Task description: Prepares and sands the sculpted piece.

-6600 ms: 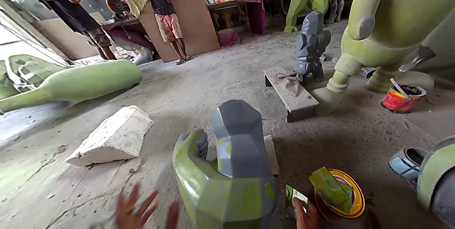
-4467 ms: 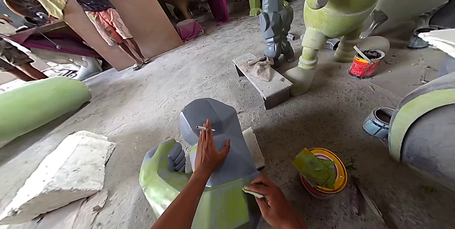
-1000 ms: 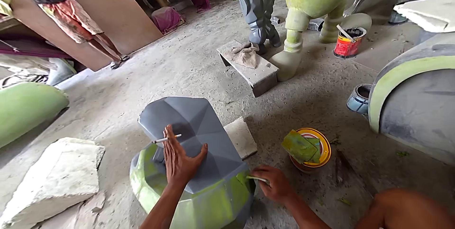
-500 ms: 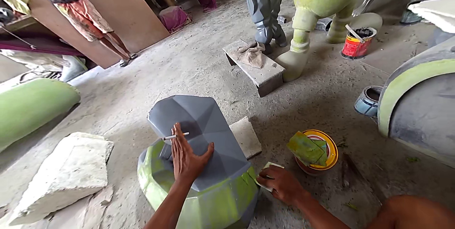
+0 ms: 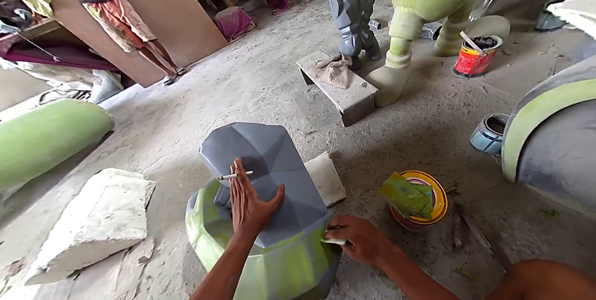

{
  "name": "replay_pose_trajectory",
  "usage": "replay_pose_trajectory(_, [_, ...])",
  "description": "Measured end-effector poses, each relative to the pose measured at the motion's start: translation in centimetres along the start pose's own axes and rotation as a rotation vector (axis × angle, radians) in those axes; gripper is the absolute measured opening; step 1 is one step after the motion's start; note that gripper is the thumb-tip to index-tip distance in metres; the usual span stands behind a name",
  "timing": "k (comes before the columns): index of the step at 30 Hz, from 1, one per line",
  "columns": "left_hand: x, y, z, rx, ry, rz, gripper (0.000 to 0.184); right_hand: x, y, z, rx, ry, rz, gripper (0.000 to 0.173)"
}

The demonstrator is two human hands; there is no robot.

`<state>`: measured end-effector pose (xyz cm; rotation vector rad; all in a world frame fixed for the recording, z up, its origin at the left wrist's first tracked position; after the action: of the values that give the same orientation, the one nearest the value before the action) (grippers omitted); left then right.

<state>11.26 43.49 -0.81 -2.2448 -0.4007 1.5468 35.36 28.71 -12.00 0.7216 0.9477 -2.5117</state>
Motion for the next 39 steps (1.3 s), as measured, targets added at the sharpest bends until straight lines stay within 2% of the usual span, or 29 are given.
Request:
replay_pose_trajectory(6, [-0.3, 0.1, -0.2, 0.006, 0.009, -0.001, 0.128, 0.8, -0.7, -0.2, 0.052, 0.001, -0.126, 0.037])
replay_pose_trajectory(13, [0.1, 0.0, 0.0, 0.014, -0.002, -0.009, 0.128, 0.6, -0.3, 0.1, 0.016, 0.019, -0.042, 0.036])
replay_pose_trajectory(21, [-0.1, 0.0, -0.1, 0.001, 0.006, 0.004, 0.129, 0.8, -0.7, 0.3, 0.092, -0.010, -0.120, 0.038])
replay_pose_trajectory(27, [0.0, -0.1, -0.5, 0.004, 0.005, 0.008, 0.128, 1.6, 1.6, 1.9, 0.068, -0.060, -0.010, 0.040])
replay_pose_trajectory(33, [0.0, 0.0, -0.2, -0.007, -0.004, 0.013, 0.128, 3.2, 4.8, 3.7, 0.080, -0.073, 0.021, 0.048])
replay_pose_trajectory(35, [0.1, -0.1, -0.1, -0.007, -0.010, 0.006, 0.128, 3.7, 5.7, 4.0, 0.073, -0.068, 0.038, 0.046])
replay_pose_trajectory(38, [0.0, -0.1, 0.1, -0.010, -0.012, 0.003, 0.130, 5.6, 7.2, 4.2, 0.090, -0.080, 0.162, 0.040])
replay_pose_trajectory(39, [0.0, -0.1, 0.2, -0.014, -0.013, 0.000, 0.130, 5.8, 7.3, 4.1, 0.091, -0.089, 0.139, 0.038])
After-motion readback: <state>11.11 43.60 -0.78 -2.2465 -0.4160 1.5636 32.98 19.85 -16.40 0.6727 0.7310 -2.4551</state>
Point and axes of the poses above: each hand's wrist, its own y-axis away from the middle knuckle, its own x-axis out of the palm, z = x × y, the point moved 8 cm from there along -y, towards the middle knuckle, and after that the axes turned 11 degrees about -x, right-handed, at the moved point
